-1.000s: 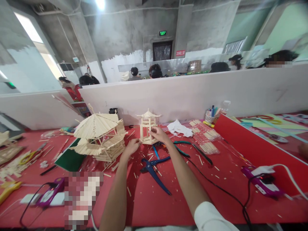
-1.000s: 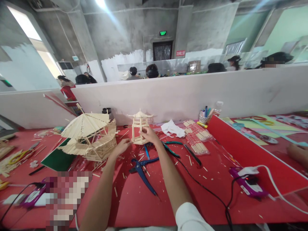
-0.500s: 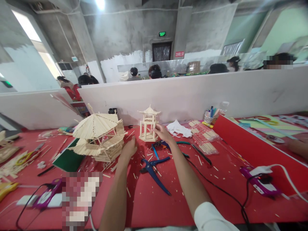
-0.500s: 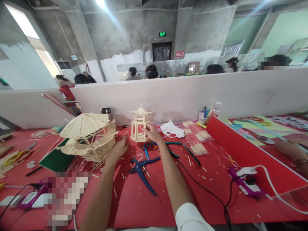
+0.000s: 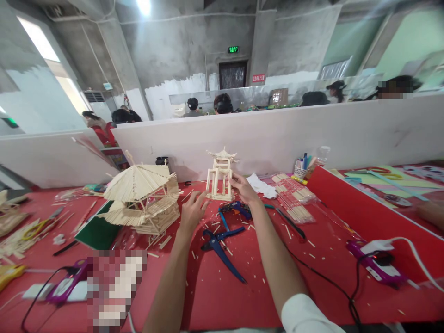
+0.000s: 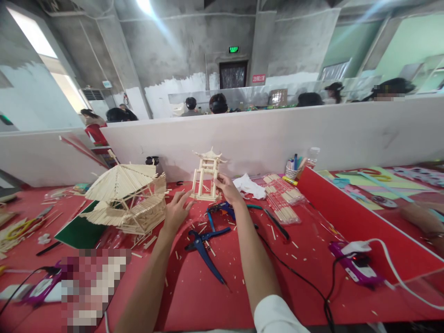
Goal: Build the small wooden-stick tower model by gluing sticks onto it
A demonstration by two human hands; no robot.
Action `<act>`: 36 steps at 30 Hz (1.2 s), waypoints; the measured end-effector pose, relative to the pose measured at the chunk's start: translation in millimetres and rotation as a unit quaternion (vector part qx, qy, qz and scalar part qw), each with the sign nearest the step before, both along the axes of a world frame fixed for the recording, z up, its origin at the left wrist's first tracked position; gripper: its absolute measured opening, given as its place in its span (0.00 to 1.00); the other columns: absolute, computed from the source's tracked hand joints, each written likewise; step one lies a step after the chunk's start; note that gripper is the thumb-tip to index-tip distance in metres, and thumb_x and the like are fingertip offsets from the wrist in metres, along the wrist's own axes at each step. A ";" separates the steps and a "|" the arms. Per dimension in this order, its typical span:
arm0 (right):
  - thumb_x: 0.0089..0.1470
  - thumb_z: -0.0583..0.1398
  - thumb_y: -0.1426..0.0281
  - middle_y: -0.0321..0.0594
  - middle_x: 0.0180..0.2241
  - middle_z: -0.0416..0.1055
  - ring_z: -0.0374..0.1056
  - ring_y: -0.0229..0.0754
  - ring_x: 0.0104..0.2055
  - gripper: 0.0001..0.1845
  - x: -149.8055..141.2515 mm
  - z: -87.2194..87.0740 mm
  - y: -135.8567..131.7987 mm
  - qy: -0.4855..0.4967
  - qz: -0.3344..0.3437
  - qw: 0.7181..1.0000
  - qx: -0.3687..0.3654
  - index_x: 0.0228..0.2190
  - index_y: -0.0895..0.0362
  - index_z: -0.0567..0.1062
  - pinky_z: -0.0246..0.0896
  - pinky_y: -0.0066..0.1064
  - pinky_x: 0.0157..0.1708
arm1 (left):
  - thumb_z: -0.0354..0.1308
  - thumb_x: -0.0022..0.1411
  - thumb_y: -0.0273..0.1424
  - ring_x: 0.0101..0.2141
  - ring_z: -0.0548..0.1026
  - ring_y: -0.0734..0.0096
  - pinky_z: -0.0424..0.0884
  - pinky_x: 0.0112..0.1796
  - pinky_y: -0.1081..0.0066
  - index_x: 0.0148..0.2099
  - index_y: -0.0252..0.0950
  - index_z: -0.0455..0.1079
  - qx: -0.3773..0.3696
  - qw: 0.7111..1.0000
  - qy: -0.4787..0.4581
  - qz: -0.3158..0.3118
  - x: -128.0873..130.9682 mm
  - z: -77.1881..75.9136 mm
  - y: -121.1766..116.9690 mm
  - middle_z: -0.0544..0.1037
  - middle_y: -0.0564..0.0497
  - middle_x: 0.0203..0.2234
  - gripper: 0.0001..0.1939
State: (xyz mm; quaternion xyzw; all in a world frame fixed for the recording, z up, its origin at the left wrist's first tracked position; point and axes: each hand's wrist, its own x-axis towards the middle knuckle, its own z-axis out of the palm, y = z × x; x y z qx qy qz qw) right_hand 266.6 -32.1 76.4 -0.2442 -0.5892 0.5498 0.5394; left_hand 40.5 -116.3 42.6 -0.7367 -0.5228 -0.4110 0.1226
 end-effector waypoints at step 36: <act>0.46 0.70 0.53 0.34 0.26 0.68 0.57 0.33 0.23 0.20 1.9 0.1 -1.6 0.056 -0.025 0.998 -0.001 0.33 0.54 0.73 0.52 0.26 0.19 | 0.68 0.50 0.53 0.13 0.55 0.84 0.46 0.17 0.77 0.34 0.35 0.70 -0.352 0.747 -0.502 -0.259 37.3 7.2 3.1 0.66 0.61 0.13 0.26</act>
